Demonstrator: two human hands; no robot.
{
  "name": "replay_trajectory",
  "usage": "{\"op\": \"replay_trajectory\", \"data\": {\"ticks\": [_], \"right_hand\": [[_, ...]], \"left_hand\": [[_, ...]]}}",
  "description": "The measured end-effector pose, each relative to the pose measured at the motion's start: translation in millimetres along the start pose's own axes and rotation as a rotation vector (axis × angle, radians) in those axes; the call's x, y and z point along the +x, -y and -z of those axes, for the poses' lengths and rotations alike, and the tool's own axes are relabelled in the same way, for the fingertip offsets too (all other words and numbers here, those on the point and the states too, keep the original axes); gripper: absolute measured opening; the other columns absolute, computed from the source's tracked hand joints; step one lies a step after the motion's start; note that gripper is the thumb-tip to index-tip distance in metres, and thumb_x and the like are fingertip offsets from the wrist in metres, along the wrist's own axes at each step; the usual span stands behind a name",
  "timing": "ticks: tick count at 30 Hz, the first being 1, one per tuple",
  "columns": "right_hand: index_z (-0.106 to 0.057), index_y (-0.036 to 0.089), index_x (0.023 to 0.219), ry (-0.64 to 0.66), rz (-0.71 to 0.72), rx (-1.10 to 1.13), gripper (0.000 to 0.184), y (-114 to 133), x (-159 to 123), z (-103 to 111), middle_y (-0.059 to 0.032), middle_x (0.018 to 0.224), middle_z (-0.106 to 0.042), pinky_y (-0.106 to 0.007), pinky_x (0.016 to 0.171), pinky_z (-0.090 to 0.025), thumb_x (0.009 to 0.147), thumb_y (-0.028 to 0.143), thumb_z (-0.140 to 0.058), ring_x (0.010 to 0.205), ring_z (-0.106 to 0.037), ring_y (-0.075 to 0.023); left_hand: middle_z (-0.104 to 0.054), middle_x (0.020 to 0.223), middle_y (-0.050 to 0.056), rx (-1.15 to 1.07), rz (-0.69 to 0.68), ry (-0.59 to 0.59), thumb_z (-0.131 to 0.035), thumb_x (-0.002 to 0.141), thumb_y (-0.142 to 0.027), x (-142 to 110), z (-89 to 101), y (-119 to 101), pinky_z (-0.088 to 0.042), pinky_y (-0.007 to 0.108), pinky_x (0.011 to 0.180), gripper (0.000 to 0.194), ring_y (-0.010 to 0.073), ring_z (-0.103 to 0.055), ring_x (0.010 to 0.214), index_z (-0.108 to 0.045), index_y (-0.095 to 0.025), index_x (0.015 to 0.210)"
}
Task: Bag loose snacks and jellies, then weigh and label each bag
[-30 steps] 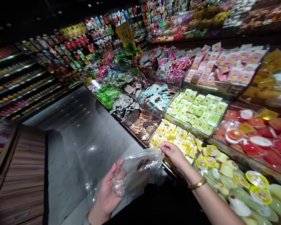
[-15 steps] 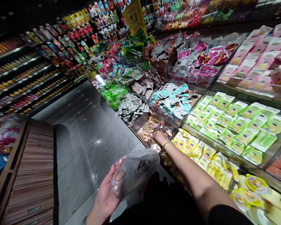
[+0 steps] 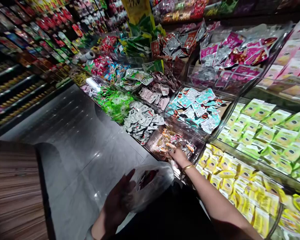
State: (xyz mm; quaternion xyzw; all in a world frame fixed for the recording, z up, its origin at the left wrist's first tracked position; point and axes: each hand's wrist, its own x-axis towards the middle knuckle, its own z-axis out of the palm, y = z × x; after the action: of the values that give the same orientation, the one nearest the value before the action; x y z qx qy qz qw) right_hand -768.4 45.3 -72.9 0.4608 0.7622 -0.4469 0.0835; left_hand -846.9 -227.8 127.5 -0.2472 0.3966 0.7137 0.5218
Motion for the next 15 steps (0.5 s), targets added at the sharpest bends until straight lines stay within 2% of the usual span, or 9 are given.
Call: {"op": "replay_trajectory", "data": {"ticks": [4,6,8,9,11,13,15], "right_hand": [[-0.061,0.020,0.066,-0.181,0.035,0.149,0.045,1,-23,52,-0.0019,0.059,-0.058,-0.031,0.061,-0.041,0.085,0.061,-0.056,0.062,-0.054,-0.0189],[-0.064,0.020,0.075,-0.277,0.106,0.333,0.050,8,-46,85,-0.0051,0.071,-0.064,-0.033,0.066,-0.045,0.084,0.068,-0.054,0.070,-0.058,-0.0210],[-0.069,0.020,0.095,-0.345,0.270,0.705,0.048,22,-77,117,-0.0091,0.096,-0.070,-0.036,0.075,-0.050,0.081,0.066,-0.064,0.085,-0.062,-0.0243],[-0.069,0.022,0.104,-0.324,0.344,0.838,0.048,31,-94,131,-0.0098,0.108,-0.069,-0.037,0.080,-0.051,0.081,0.063,-0.067,0.092,-0.063,-0.0252],[-0.068,0.024,0.110,-0.210,0.458,0.925,0.045,52,-129,152,-0.0103,0.117,-0.067,-0.040,0.089,-0.052,0.083,0.060,-0.070,0.103,-0.064,-0.0277],[-0.071,0.025,0.105,-0.016,0.582,0.855,0.046,73,-158,162,-0.0110,0.112,-0.069,-0.043,0.093,-0.052,0.080,0.063,-0.071,0.107,-0.064,-0.0302],[-0.074,0.026,0.103,0.217,0.682,0.736,0.041,90,-175,159,-0.0106,0.108,-0.071,-0.042,0.091,-0.054,0.084,0.061,-0.069,0.103,-0.066,-0.0290]], "left_hand": [[-0.049,0.055,-0.007,0.044,-0.004,0.044,-0.076,0.085,-0.031,9,-16.9,-14,-0.035,0.019,0.043,0.031,0.0059,-0.045,0.042,-0.074,-0.017,0.113],[-0.049,0.055,-0.007,0.049,-0.011,0.046,-0.078,0.083,-0.030,9,-29.2,-14,-0.037,0.019,0.044,0.034,0.0060,-0.046,0.043,-0.074,-0.017,0.114],[-0.052,0.055,-0.006,0.047,-0.024,0.064,-0.080,0.081,-0.028,6,-42.6,-10,-0.040,0.020,0.047,0.035,0.0063,-0.048,0.043,-0.074,-0.018,0.115],[-0.054,0.057,-0.005,0.052,-0.031,0.081,-0.080,0.081,-0.028,5,-49.1,-7,-0.043,0.021,0.050,0.036,0.0074,-0.051,0.046,-0.075,-0.018,0.115],[-0.061,0.062,-0.002,0.077,-0.041,0.112,-0.079,0.082,-0.029,2,-60.0,0,-0.050,0.024,0.060,0.037,0.0120,-0.060,0.056,-0.074,-0.019,0.117],[-0.065,0.067,0.000,0.106,-0.060,0.126,-0.078,0.082,-0.032,0,-66.4,8,-0.053,0.026,0.067,0.040,0.0153,-0.065,0.065,-0.073,-0.019,0.120],[-0.064,0.067,-0.001,0.119,-0.087,0.128,-0.077,0.083,-0.034,-2,-68.0,15,-0.051,0.024,0.063,0.043,0.0130,-0.063,0.061,-0.071,-0.018,0.123]]}}
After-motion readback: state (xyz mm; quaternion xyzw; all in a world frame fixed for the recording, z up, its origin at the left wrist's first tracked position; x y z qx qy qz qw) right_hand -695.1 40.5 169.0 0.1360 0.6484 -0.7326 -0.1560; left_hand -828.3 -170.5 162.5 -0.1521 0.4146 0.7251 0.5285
